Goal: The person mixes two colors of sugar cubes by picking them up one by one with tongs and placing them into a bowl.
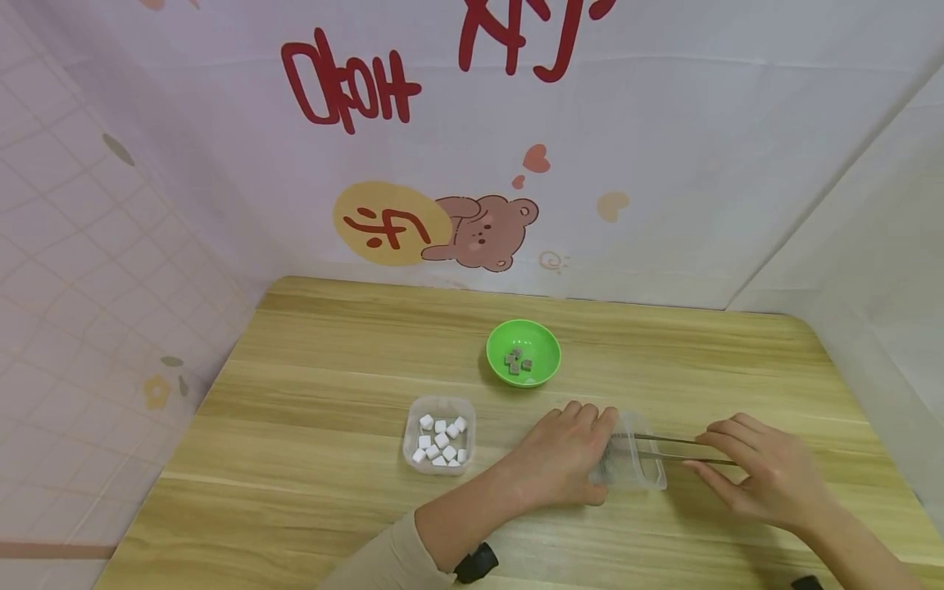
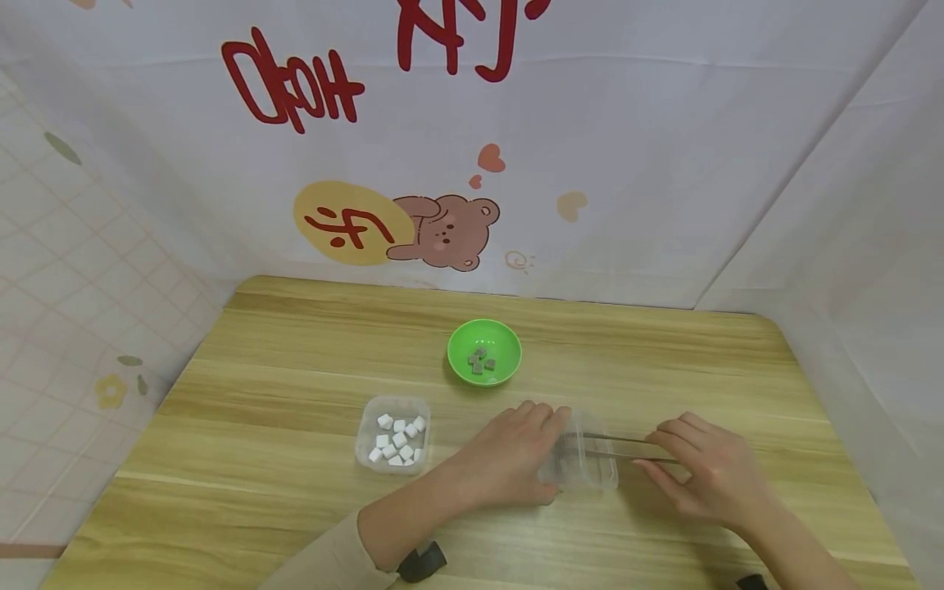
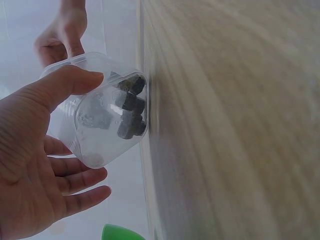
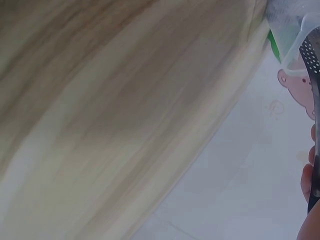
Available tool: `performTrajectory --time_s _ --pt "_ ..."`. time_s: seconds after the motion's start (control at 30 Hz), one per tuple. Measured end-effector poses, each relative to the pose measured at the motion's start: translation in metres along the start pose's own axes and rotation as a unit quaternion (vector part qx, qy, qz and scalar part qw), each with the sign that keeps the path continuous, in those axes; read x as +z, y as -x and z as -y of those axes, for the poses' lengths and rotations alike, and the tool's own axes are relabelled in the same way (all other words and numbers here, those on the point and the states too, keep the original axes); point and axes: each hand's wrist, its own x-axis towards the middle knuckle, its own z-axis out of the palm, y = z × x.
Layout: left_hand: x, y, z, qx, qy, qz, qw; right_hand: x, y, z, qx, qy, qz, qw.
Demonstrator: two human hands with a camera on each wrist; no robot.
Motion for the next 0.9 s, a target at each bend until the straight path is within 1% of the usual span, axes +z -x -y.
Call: performTrajectory --time_s 0.1,0.23,0.4,0.57,0.77,0.9 --pt "0.001 0.0 0.0 0.0 0.002 -0.001 1.0 -0.005 0.0 -0.001 0.005 -0.005 -0.016 0.9998" --pt "0.002 -0.001 0.0 -0.002 0.002 -0.002 1.0 -0.013 -0.002 -0.001 0.015 -0.016 -0.048 0.9986" --pt "0.002 -0.001 -0.001 -0.003 0.003 0.001 1.0 -0.023 -0.005 -0.001 0.032 -0.014 -0.079 0.9963" --pt "0.001 -0.001 -0.001 -0.004 -0.001 0.002 1.0 -0.029 -0.012 -0.003 0.039 -0.012 -0.108 0.9933" --pt "0.002 0.0 -0.001 -0.002 -0.002 0.0 1.0 -0.03 -0.025 -0.008 0.054 0.009 -0.131 0.9899" --pt "0.002 0.0 0.0 0.0 -0.003 -0.003 1.0 -0.022 -0.035 -0.013 0.062 0.017 -0.136 0.9886"
